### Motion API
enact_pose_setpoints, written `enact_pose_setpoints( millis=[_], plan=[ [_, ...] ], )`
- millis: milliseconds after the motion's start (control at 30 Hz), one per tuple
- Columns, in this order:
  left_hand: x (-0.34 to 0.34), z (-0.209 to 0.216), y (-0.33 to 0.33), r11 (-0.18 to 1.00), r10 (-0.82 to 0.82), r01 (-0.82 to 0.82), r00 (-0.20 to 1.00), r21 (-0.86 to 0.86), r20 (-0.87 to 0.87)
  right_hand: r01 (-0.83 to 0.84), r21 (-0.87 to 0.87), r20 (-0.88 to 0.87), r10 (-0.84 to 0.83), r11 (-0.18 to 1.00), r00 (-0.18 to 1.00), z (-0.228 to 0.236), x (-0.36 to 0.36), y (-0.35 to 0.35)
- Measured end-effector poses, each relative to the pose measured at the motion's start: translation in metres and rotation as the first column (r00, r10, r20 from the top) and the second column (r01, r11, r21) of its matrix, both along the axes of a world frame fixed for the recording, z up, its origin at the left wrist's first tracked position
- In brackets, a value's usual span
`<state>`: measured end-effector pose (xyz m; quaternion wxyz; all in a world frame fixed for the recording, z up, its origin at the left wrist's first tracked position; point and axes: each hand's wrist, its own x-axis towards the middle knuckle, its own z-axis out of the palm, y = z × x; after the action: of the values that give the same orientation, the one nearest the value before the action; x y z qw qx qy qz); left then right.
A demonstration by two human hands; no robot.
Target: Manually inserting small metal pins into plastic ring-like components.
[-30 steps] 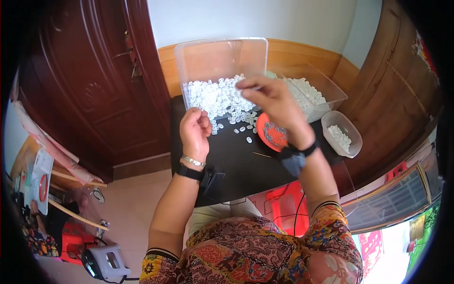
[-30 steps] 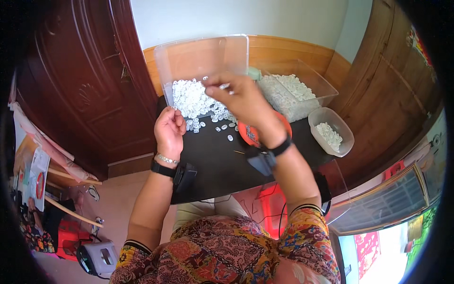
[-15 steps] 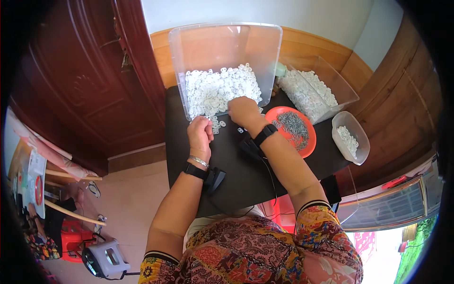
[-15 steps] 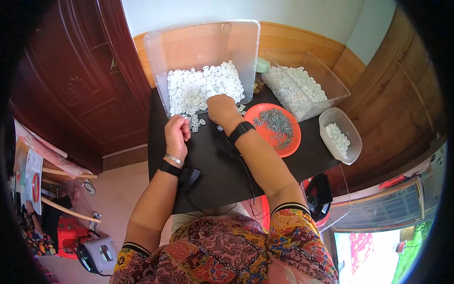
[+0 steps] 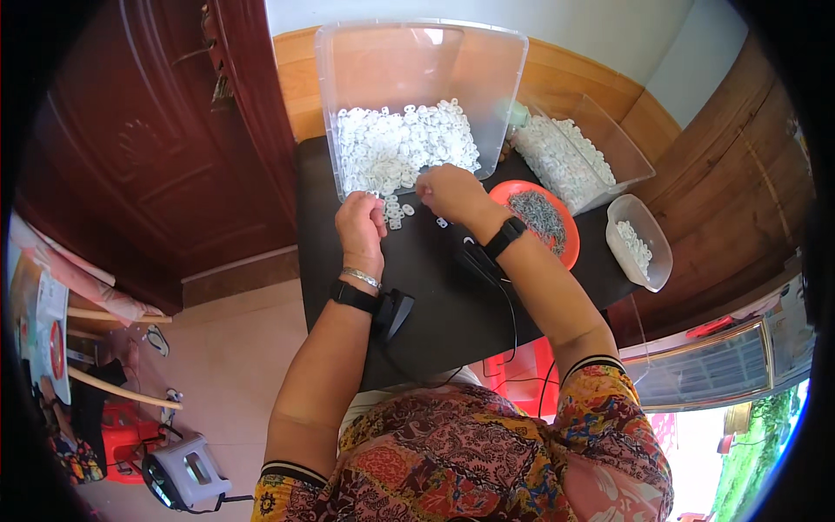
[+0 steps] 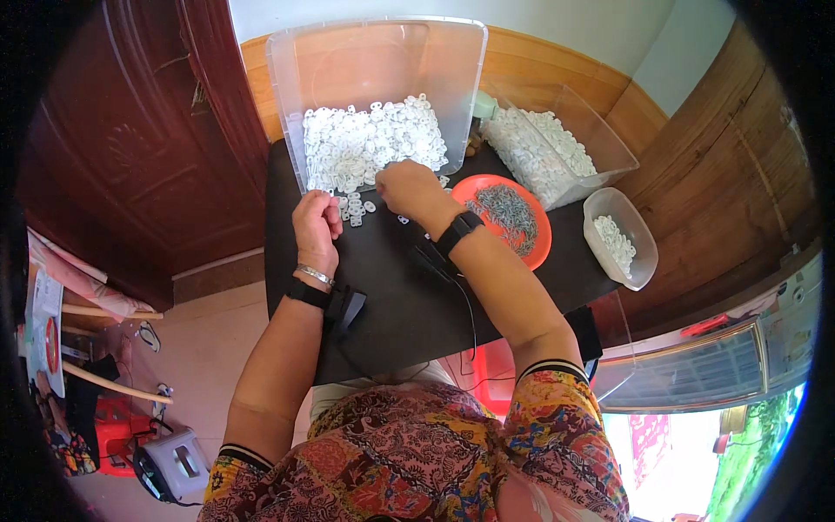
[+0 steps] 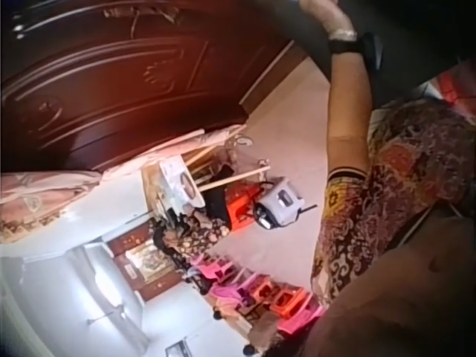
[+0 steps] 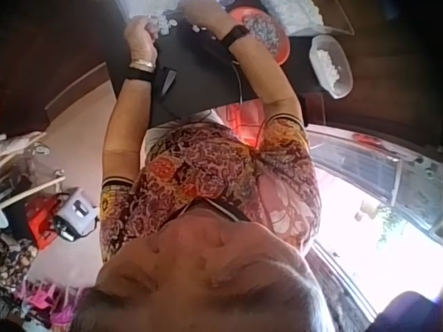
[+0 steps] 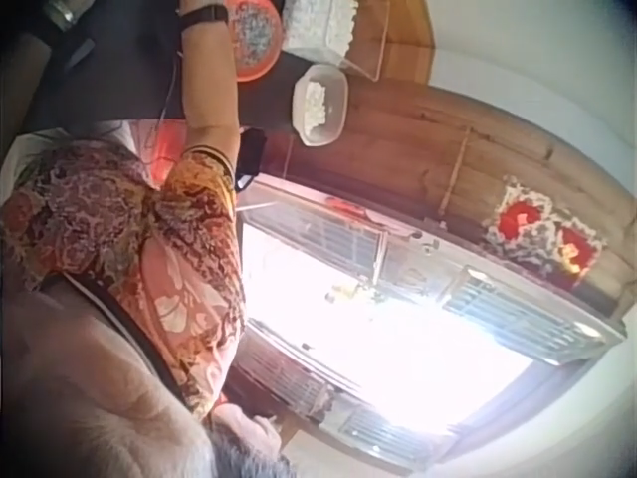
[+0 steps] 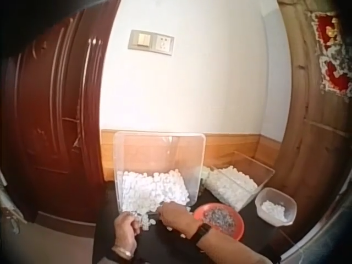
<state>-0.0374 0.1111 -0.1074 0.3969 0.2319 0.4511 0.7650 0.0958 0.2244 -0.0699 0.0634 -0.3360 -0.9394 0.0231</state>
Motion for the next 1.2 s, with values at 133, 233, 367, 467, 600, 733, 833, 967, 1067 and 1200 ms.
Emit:
enact_pose_setpoints(
  millis=[133, 233, 367, 467, 600, 733, 833, 967, 1067, 1200],
  plan=[
    [-0.001, 0.001, 0.000, 1.000, 0.007, -0.007, 1.000, -0.010, 0.011, -0.076, -0.073, -0.126, 0.067, 0.994, 0.990, -0.004, -0.009, -0.010],
    [0.002, 0.005, 0.000, 1.000, 0.016, -0.016, 0.999, -0.001, 0.038, -0.089, -0.088, -0.082, 0.081, 0.992, 0.993, -0.016, -0.015, -0.005],
    [0.004, 0.006, 0.000, 1.000, 0.008, -0.008, 0.999, 0.010, 0.038, -0.030, -0.130, -0.048, 0.024, 0.991, 0.999, -0.011, -0.015, -0.009],
    [0.005, 0.007, -0.001, 0.999, -0.037, 0.037, 0.999, 0.013, 0.006, -0.057, -0.125, -0.133, 0.040, 0.991, 0.990, -0.004, 0.001, -0.015],
    [0.010, 0.014, -0.007, 0.994, -0.111, 0.111, 0.994, -0.026, -0.018, -0.144, -0.427, -0.469, -0.083, 0.893, 0.879, 0.013, 0.028, -0.031],
    [0.021, 0.020, -0.016, 0.952, -0.304, 0.305, 0.952, 0.025, -0.042, -0.399, -0.713, -0.663, -0.369, 0.577, 0.652, 0.018, 0.044, -0.047],
    [0.032, 0.023, -0.021, 0.905, -0.419, 0.424, 0.903, 0.036, -0.099, -0.501, -0.694, -0.717, -0.438, 0.516, 0.542, 0.010, 0.050, -0.049],
    [0.040, 0.024, -0.024, 0.894, -0.436, 0.443, 0.895, 0.069, -0.098, -0.558, -0.666, -0.745, -0.480, 0.495, 0.464, -0.006, 0.048, -0.053],
    [0.038, 0.025, -0.023, 0.907, -0.398, 0.405, 0.914, 0.111, -0.082, -0.551, -0.693, -0.720, -0.475, 0.465, 0.506, -0.005, 0.050, -0.056],
    [0.038, 0.026, -0.024, 0.894, -0.426, 0.435, 0.899, 0.105, -0.095, -0.574, -0.694, -0.719, -0.442, 0.434, 0.536, -0.012, 0.053, -0.053]
  ],
)
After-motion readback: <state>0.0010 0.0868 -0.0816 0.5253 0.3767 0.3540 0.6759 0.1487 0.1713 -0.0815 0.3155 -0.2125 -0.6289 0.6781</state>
